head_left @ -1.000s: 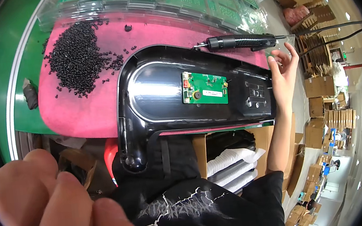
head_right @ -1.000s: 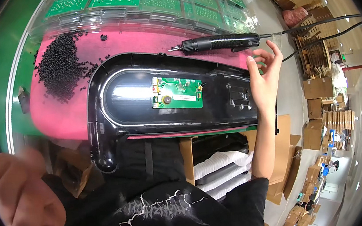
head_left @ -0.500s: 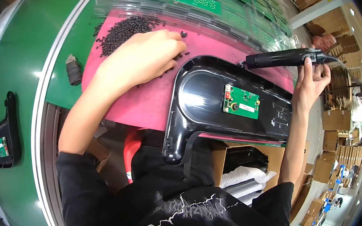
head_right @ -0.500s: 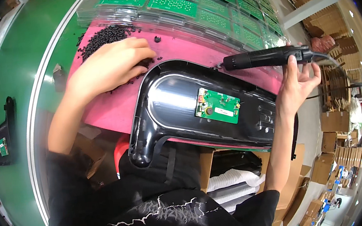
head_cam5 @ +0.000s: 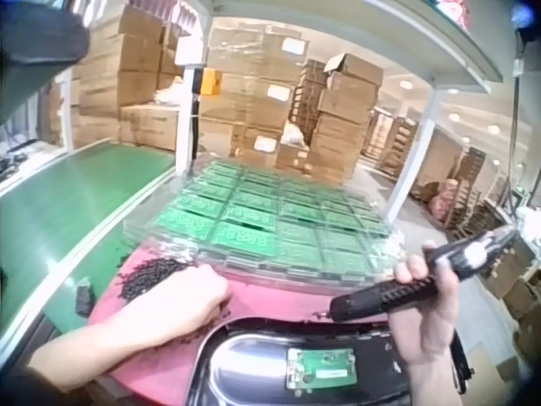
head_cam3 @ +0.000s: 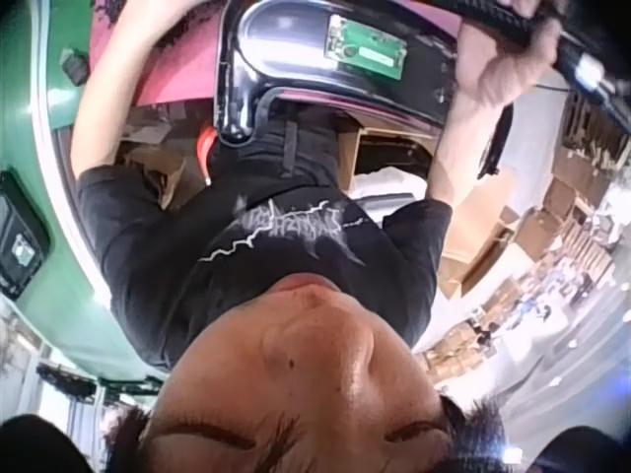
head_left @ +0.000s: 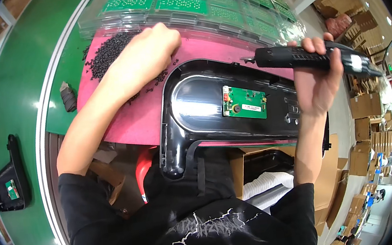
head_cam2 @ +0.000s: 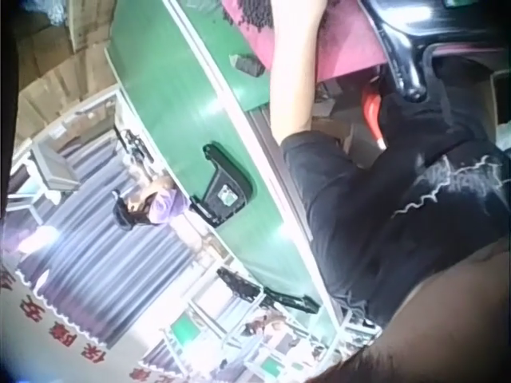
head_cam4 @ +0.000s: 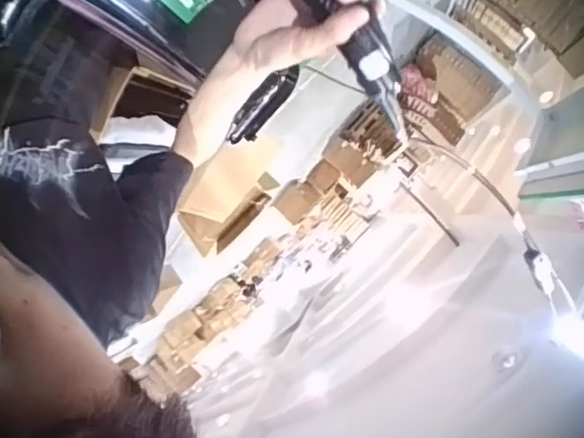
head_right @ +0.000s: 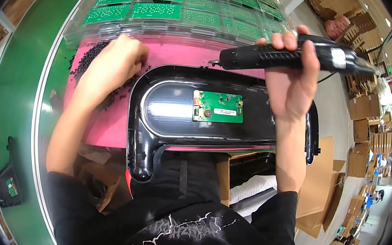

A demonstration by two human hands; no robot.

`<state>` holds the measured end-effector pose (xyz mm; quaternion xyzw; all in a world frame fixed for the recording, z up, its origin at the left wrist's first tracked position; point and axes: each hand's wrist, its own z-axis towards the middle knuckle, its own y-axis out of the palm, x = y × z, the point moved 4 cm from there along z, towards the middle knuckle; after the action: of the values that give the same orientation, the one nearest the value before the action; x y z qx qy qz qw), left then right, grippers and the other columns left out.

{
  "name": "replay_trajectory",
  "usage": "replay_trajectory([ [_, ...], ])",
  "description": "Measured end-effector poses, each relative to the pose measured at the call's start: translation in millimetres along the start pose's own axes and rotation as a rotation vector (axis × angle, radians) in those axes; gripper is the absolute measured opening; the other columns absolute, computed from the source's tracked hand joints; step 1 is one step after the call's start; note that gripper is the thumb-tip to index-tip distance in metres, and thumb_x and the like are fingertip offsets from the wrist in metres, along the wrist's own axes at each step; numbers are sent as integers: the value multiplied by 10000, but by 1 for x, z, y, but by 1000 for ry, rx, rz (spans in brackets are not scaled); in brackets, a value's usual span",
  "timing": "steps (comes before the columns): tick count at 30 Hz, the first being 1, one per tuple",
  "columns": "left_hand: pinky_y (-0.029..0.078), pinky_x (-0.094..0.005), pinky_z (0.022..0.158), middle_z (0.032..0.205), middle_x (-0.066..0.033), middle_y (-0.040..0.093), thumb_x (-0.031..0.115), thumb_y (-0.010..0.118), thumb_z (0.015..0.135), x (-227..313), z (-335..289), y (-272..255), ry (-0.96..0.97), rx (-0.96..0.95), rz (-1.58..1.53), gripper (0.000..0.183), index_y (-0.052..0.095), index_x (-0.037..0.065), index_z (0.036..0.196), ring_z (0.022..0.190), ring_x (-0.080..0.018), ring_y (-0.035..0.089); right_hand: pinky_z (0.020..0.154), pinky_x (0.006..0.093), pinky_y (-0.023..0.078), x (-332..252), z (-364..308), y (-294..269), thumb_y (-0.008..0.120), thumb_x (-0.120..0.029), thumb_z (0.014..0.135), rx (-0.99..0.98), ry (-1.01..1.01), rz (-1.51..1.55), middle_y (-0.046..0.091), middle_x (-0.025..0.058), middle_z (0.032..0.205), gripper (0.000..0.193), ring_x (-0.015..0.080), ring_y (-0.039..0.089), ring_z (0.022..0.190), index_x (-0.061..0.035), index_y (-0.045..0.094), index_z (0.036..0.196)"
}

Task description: Assembling circuit boards into plastic housings using an electric screwdriver and packing them into boxes.

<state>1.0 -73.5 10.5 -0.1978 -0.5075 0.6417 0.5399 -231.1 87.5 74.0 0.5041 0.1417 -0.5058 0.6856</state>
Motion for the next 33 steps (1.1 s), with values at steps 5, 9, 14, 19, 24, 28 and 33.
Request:
replay_trajectory([
  [5,525,-269,695,724,-90,674,-23,681,718,42,26,-33,-51,37,-503,155,673,-38,872,692,-143,655,1051,453,240,-21,-18,26,639,-208,886,29,-72,72,486,-7,878,346,150,473,908,-77,486,1168],
  [9,523,-248,760,849,-46,689,-29,721,746,74,31,-22,-71,-56,-1083,136,700,-13,880,798,-106,638,1020,421,250,-30,-29,37,680,-177,842,54,-143,138,497,-25,849,351,138,475,884,-89,495,1126],
  [14,532,-209,708,838,-67,695,-65,716,755,69,16,8,-212,-177,-1355,162,696,-12,906,778,-105,665,912,357,272,-46,-39,48,719,-110,764,59,-242,94,491,-69,741,297,87,472,785,-147,499,961],
  [19,553,-216,714,834,-95,696,-59,726,759,68,9,22,-298,-293,-1440,179,681,-32,931,775,-119,677,873,341,274,-37,-47,52,723,-93,734,-29,-212,129,506,-94,708,310,69,481,747,-166,497,934],
  [24,563,-218,715,861,-112,696,-64,730,753,70,8,22,-287,-323,-1459,181,677,-39,924,780,-125,679,876,337,271,-24,-51,54,733,-96,725,25,-223,78,511,-97,707,322,67,483,747,-180,501,932],
  [28,560,-220,720,856,-105,697,-60,732,749,69,8,26,-320,-330,-1422,185,679,-40,925,777,-118,676,879,341,270,-18,-53,53,751,-95,717,45,-239,68,513,-100,705,339,66,482,743,-185,500,926],
  [33,556,-222,724,869,-101,698,-56,728,753,67,5,31,-333,-405,-1335,183,680,-38,929,770,-112,672,865,347,285,-17,-58,50,783,-103,714,-67,-200,20,532,-116,704,358,61,492,725,-208,508,918],
])
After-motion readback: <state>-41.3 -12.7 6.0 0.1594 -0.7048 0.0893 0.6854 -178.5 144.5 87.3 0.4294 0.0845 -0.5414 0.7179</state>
